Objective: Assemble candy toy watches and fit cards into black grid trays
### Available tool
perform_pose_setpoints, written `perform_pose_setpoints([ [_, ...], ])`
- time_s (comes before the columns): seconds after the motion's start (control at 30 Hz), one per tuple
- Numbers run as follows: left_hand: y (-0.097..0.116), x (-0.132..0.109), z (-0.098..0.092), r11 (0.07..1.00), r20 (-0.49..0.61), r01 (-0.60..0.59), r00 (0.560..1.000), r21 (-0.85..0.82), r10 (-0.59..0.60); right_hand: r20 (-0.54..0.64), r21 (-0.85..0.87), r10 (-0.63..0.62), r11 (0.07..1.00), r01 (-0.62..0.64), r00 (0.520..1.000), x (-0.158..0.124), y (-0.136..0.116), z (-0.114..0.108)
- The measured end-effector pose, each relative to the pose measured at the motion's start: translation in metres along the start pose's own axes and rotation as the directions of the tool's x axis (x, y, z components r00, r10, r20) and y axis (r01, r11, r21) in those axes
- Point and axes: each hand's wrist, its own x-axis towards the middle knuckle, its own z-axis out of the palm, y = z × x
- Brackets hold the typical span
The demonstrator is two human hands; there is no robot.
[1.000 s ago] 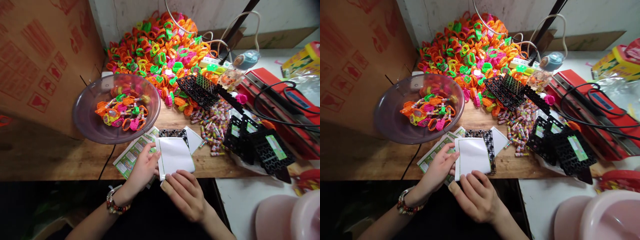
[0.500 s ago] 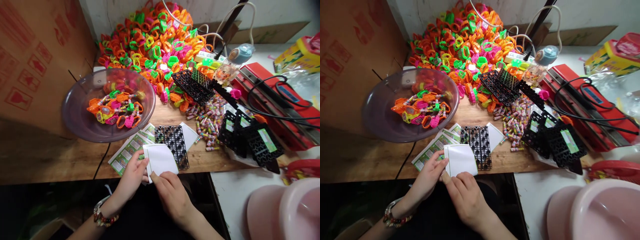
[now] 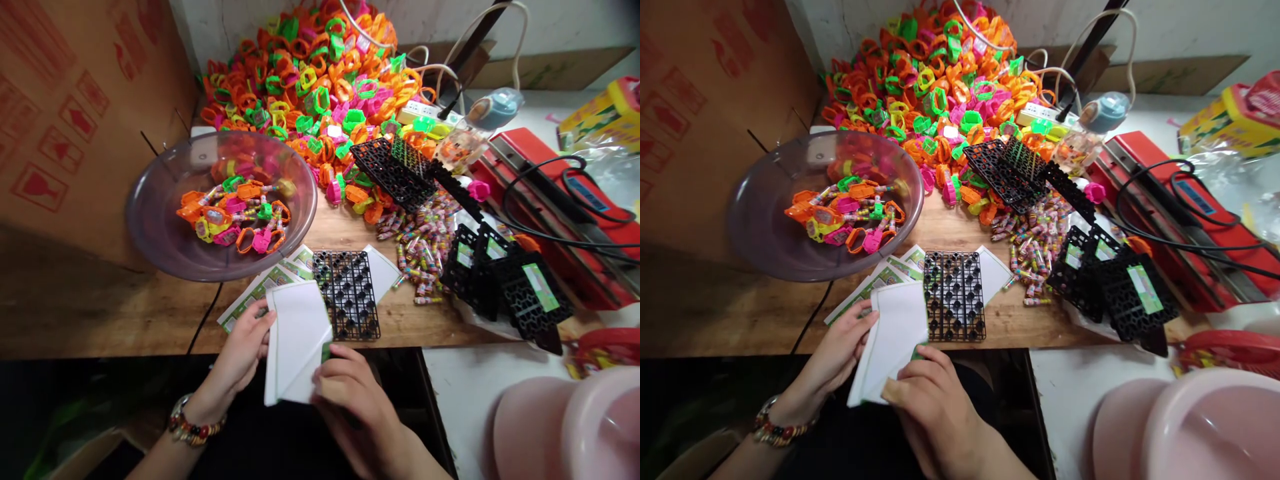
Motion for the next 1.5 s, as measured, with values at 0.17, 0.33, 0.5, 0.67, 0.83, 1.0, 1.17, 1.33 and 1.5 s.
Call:
perform_pose_setpoints([
  [0.17, 0.000, 0.024, -0.035, 0.806, -0.190, -0.182, 0.921, 0.563, 0.341, -0.227, 0.506, 0.350, 0.840, -0.197, 0.909, 0.017, 0.008, -0.056],
  [0.33, 0.008, 0.020, -0.029, -0.014, -0.079, 0.111, 0.782, 0.994, 0.618, 0.052, 0.293, 0.320, 0.901, -0.321, 0.946, 0.066, 0.093, -0.083],
  [0.5, -0.001, 0.004, 0.015, -0.408, 0.427, -0.148, 0.481, 0.901, 0.766, 0.579, 0.059, 0.235, 0.943, -0.327, 0.781, 0.113, 0.155, -0.066],
  [0.67, -0.018, 0.007, 0.060, -0.466, 0.665, -0.498, 0.367, 0.731, 0.651, 0.696, 0.063, 0.182, 0.948, -0.311, 0.695, 0.123, 0.172, -0.052],
  [0.83, -0.026, 0.021, 0.072, -0.451, 0.678, -0.518, 0.435, 0.727, 0.593, 0.657, 0.055, 0.147, 0.969, -0.242, 0.739, 0.115, 0.183, -0.046],
  [1.0, -0.028, 0.028, 0.071, -0.411, 0.631, -0.481, 0.542, 0.774, 0.554, 0.648, -0.044, 0.120, 0.992, -0.120, 0.752, 0.117, 0.178, -0.038],
  [1.17, -0.029, 0.035, 0.072, -0.348, 0.575, -0.458, 0.658, 0.818, 0.486, 0.551, -0.394, 0.293, 0.917, -0.066, 0.781, 0.113, 0.141, -0.023],
  [1.33, -0.029, 0.039, 0.071, -0.335, 0.564, -0.455, 0.694, 0.825, 0.448, 0.059, -0.699, 0.394, 0.672, -0.244, 0.917, 0.072, 0.104, -0.003],
  [1.5, -0.027, 0.044, 0.071, -0.330, 0.589, -0.488, 0.680, 0.808, 0.437, 0.087, -0.581, 0.456, 0.746, -0.327, 0.886, 0.024, 0.108, 0.011],
])
